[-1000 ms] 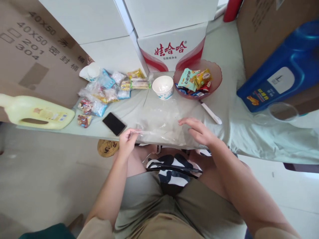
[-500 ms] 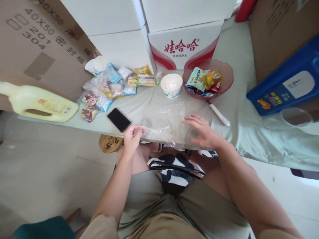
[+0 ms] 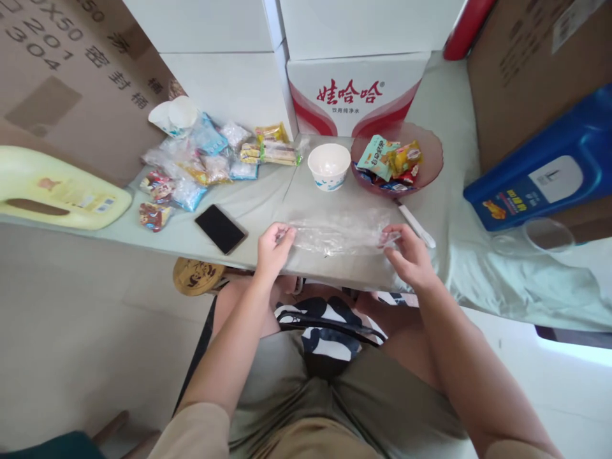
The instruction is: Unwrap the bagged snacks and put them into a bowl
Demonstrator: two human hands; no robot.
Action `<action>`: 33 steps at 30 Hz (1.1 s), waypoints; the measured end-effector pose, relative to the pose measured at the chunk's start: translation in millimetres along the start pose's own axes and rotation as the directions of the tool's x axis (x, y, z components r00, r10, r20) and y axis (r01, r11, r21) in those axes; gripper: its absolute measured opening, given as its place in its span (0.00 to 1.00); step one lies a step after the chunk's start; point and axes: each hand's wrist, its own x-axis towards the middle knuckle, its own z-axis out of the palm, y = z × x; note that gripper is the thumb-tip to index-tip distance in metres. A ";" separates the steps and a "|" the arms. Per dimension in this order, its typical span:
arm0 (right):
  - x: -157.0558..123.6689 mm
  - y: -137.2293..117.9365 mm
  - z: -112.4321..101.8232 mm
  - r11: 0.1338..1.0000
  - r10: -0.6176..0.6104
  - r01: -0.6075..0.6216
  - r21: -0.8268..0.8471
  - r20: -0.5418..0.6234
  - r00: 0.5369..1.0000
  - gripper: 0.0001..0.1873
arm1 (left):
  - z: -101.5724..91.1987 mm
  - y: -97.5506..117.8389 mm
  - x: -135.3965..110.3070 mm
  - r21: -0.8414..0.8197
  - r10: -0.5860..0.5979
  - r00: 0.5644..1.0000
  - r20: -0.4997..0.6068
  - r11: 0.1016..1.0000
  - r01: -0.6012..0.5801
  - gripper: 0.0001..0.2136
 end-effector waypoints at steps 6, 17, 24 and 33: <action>-4.7 -5.9 3.4 0.999 0.035 -0.035 -0.012 -0.021 0.999 0.14 | 8.1 -7.1 -6.0 -0.118 -0.092 0.992 0.092 0.988 0.102 0.18; 9.2 -5.3 24.8 0.891 0.377 -0.419 -0.174 -0.229 0.897 0.09 | -10.0 -21.2 -2.4 0.124 -0.006 0.999 0.050 0.992 0.000 0.09; -0.5 -5.2 17.6 0.796 0.398 -0.465 -0.388 -0.243 0.884 0.24 | -8.9 -18.6 4.0 0.191 0.061 0.997 0.051 0.979 -0.070 0.06; -11.9 -8.4 17.4 0.727 0.197 -0.263 -0.635 -0.174 0.965 0.41 | 9.4 -13.9 31.6 0.590 0.070 0.997 0.043 0.803 -0.082 0.12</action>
